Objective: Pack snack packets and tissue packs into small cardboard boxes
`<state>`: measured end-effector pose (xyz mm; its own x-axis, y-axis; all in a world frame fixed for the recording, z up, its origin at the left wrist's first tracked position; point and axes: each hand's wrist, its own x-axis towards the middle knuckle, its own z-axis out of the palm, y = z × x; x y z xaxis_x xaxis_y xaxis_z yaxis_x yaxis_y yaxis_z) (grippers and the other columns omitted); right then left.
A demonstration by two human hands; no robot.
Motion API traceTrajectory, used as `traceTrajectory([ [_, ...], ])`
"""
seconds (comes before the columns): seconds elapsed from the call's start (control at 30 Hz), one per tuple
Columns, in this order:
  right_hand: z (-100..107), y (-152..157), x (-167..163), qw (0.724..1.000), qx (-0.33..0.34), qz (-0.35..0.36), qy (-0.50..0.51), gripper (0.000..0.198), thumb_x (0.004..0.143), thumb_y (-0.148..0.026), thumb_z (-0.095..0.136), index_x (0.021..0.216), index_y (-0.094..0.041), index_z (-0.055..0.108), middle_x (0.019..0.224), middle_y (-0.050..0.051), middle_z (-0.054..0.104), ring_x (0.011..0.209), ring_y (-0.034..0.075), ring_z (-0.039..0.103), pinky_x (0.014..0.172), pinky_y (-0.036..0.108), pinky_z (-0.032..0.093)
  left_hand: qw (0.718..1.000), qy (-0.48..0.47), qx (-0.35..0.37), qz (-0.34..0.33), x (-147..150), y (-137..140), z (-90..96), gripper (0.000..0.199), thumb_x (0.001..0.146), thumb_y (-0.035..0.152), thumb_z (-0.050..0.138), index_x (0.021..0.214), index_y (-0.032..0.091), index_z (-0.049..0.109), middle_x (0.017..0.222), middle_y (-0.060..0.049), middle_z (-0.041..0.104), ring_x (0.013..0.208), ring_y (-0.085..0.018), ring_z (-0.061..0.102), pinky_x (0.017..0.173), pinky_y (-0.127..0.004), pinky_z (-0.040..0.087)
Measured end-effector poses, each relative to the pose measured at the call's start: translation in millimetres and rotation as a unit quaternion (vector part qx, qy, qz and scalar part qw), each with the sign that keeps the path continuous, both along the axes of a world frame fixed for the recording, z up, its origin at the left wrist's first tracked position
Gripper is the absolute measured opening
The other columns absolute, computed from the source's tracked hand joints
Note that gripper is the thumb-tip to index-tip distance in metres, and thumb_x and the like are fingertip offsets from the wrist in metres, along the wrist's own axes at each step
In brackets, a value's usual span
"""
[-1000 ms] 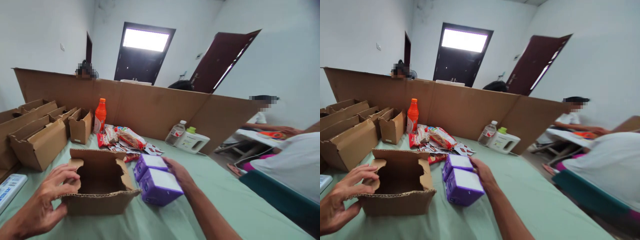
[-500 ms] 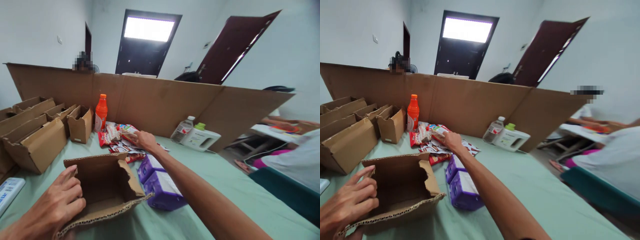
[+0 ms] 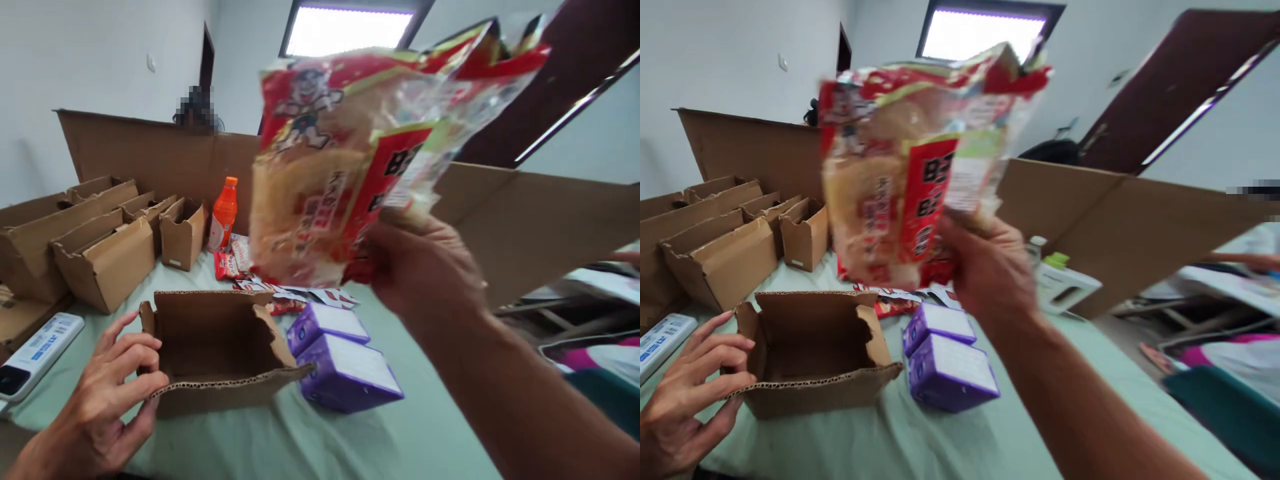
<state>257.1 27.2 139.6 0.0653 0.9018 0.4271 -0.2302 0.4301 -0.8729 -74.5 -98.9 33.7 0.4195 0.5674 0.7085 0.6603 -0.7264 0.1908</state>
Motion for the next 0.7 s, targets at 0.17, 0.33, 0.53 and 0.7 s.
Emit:
traceTrajectory([
  [0.17, -25.2, -26.8, -66.3, 0.985, -0.031, 0.148, -0.08, 0.027, 0.072, -0.044, 0.085, 0.087, -0.022, 0.077, 0.072, -0.003, 0.072, 0.059, 0.013, 0.063, 0.06, 0.028, 0.056, 1.0, 0.01, 0.024, 0.01, -0.2, -0.7, -2.1, 0.024, 0.089, 0.003, 0.056, 0.098, 0.023, 0.066, 0.087, 0.0, 0.064, 0.1, -0.02, 0.065, 0.121, -0.053, 0.033],
  [0.33, -31.8, -35.8, -51.1, 0.906, 0.019, 0.149, -0.396, 0.04, 0.089, -0.045, 0.065, 0.058, -0.019, 0.063, 0.055, -0.004, 0.055, 0.053, 0.01, 0.046, 0.051, 0.023, 0.039, 1.0, 0.004, 0.001, 0.028, 0.8, -1.7, -3.1, 0.02, 0.092, 0.007, 0.054, 0.087, 0.022, 0.066, 0.08, 0.002, 0.062, 0.082, -0.017, 0.063, 0.116, -0.051, 0.035],
  [0.53, -11.9, -43.3, -55.7, 0.742, 0.063, 0.105, -0.659, 0.017, 0.081, -0.02, 0.06, 0.066, -0.022, 0.068, 0.059, -0.001, 0.065, 0.053, 0.011, 0.052, 0.051, 0.023, 0.033, 0.999, -0.031, -0.007, 0.018, 4.5, 3.8, -9.8, 0.02, 0.092, 0.009, 0.053, 0.089, 0.023, 0.066, 0.083, 0.001, 0.064, 0.088, -0.018, 0.064, 0.113, -0.051, 0.036],
  [0.7, -38.9, -26.4, -95.3, 0.56, 0.002, 0.192, -0.806, 0.015, 0.08, -0.015, 0.068, 0.09, -0.018, 0.079, 0.09, 0.011, 0.08, 0.076, 0.022, 0.07, 0.062, 0.028, 0.044, 0.999, -0.045, 0.01, 0.024, 6.7, 7.2, -13.5, 0.022, 0.093, 0.005, 0.053, 0.091, 0.024, 0.065, 0.085, 0.001, 0.065, 0.087, -0.018, 0.062, 0.109, -0.047, 0.038],
])
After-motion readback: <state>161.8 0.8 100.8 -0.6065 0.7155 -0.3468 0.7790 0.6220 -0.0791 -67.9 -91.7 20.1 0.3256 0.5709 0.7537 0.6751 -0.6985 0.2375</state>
